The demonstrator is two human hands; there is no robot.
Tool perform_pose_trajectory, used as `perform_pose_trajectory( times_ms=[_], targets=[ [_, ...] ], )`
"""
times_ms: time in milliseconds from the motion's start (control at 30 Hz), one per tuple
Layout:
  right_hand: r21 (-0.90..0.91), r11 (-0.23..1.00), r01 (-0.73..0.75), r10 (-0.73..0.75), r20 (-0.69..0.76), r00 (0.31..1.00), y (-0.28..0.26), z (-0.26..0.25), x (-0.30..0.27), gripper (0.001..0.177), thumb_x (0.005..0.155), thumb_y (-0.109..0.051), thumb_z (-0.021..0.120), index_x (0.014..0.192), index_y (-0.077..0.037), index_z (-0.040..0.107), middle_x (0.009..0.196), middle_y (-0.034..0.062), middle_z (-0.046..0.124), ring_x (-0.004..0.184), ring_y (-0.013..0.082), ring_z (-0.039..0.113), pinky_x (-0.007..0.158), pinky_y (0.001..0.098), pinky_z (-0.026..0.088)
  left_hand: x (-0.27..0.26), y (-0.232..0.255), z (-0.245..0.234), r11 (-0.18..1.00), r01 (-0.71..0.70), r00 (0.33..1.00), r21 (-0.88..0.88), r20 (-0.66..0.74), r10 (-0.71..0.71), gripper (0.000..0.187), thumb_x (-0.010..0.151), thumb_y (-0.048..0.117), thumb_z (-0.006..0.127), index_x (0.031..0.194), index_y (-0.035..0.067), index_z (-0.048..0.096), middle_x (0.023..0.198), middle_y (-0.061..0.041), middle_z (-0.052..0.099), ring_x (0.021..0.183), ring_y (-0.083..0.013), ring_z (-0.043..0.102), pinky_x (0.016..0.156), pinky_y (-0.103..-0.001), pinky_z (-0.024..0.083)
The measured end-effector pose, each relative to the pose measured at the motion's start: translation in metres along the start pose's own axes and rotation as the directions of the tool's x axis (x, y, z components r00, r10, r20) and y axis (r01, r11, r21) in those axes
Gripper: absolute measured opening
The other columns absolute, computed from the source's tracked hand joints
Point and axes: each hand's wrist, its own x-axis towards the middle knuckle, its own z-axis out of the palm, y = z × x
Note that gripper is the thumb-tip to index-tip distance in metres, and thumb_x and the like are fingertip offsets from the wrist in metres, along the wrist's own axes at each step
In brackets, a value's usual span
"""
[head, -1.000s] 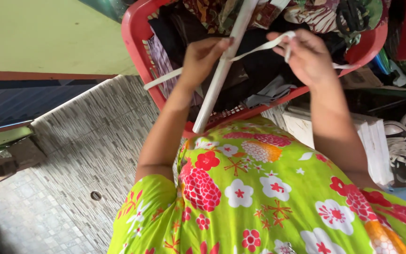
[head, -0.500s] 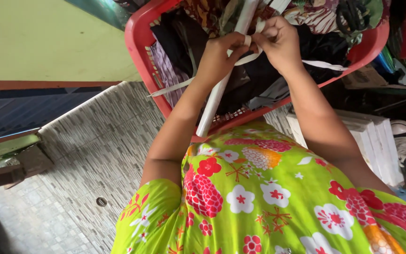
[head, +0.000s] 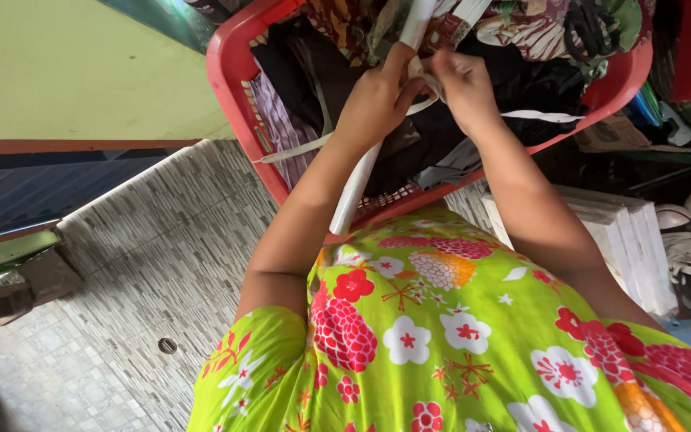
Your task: Wrapping a white tube with a ribbon and organizing fabrics and a board in a storage area.
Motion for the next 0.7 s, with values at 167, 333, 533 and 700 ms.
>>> perform_pose_trajectory(
  times_ms=[167, 333, 533, 700],
  targets=[
    [-0.461, 0.887, -0.036, 0.025, -0.031, 0.999, -0.103, 0.027, 0.007, 0.015, 0.104, -0.016, 0.077, 0.105, -0.003, 0.071, 0.092, 0.0039, 0.071, 0.082, 0.0091, 0.065, 0.073, 0.0265, 0.053, -0.013, -0.024, -0.025, 0.993, 0.028, 0.998, 0.116, -0.059, -0.022, 0.034, 0.091, 0.002, 0.069, 0.121, 0.011, 0.057, 0.094, -0.020, 0.073, 0.089, -0.0399, 0.074, 0.074, -0.047, 0.058],
    [-0.610, 0.769, -0.188, 0.104, -0.172, 0.980, -0.087, -0.050, -0.014, 0.006, 0.111, -0.009, 0.066, 0.116, -0.006, 0.065, 0.110, 0.0032, 0.072, 0.104, 0.0149, 0.072, 0.093, 0.0308, 0.057, -0.035, -0.063, -0.089, 0.924, 0.232, 0.952, 0.303, -0.264, -0.152, 0.037, 0.089, 0.005, 0.072, 0.123, 0.006, 0.057, 0.101, -0.020, 0.072, 0.093, -0.0425, 0.071, 0.078, -0.048, 0.058],
    [-0.918, 0.395, 0.033, -0.425, -0.150, 0.893, -0.104, -0.024, -0.030, 0.034, 0.097, 0.004, 0.070, 0.128, 0.002, 0.055, 0.124, 0.0200, 0.061, 0.115, 0.0378, 0.056, 0.099, 0.0489, 0.047, -0.072, -0.046, -0.043, 0.884, 0.333, 0.917, 0.328, -0.330, -0.223, 0.032, 0.095, 0.012, 0.073, 0.122, 0.004, 0.057, 0.106, -0.018, 0.071, 0.097, -0.0409, 0.071, 0.081, -0.049, 0.059],
    [-0.891, 0.426, 0.155, -0.067, 0.140, 0.988, -0.089, 0.042, -0.030, 0.031, 0.096, -0.024, 0.081, 0.121, -0.008, 0.071, 0.124, 0.0157, 0.059, 0.120, 0.0373, 0.050, 0.101, 0.0501, 0.040, -0.100, -0.040, 0.030, 0.651, 0.567, 0.759, 0.504, -0.012, -0.651, 0.071, 0.066, 0.046, 0.088, 0.112, 0.002, 0.056, 0.110, -0.021, 0.063, 0.095, -0.0423, 0.067, 0.074, -0.048, 0.057]
  ],
)
